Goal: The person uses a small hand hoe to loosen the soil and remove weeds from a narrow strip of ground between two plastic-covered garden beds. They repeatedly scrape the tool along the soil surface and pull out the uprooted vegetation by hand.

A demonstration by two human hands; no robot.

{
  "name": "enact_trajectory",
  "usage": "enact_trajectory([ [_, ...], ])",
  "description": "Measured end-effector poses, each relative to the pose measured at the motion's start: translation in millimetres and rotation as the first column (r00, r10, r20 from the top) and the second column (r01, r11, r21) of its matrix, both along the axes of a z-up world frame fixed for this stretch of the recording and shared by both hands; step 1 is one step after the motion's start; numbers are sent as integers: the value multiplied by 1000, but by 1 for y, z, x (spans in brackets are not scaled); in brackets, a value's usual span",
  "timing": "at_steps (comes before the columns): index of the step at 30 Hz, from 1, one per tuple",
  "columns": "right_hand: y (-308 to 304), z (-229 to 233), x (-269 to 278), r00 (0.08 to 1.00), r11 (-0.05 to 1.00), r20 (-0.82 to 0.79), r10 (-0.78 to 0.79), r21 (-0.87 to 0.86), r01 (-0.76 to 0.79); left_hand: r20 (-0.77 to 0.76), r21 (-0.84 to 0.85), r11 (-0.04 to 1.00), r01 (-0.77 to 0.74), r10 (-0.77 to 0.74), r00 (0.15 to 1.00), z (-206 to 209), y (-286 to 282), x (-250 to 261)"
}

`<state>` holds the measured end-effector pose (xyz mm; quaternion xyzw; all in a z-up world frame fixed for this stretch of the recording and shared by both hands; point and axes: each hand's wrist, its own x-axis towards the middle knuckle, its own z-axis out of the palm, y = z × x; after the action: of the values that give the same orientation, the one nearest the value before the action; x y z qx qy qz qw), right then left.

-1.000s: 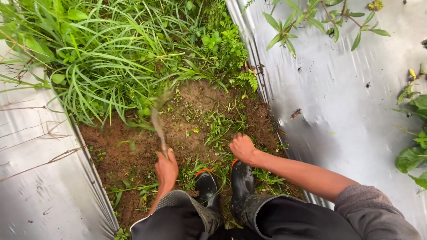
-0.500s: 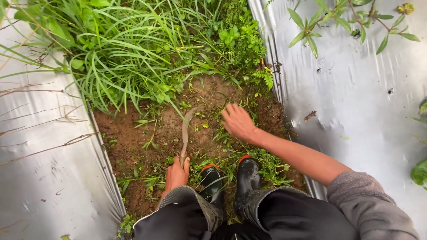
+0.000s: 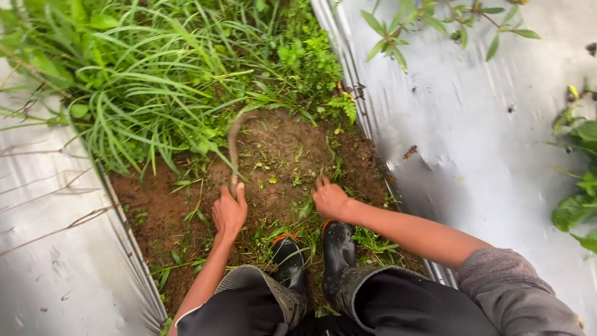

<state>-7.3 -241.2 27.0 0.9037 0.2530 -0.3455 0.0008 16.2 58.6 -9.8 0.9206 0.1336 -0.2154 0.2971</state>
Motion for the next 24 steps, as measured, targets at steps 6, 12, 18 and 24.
enact_trajectory([
  [6,-19,13,-53,990,998,-136,32,62,-24,-186,37,820,571,-556,810,-18,-46,-47],
  [12,-41,63,-61,980,987,-193,-53,142,82,-197,119,756,643,-617,762,15,-12,-6],
  [18,-75,120,-5,988,986,-112,-108,113,120,-25,25,961,275,-274,961,94,-30,83],
  [24,-103,59,74,955,985,285,75,128,-116,-120,148,969,199,-182,976,141,-102,152],
])
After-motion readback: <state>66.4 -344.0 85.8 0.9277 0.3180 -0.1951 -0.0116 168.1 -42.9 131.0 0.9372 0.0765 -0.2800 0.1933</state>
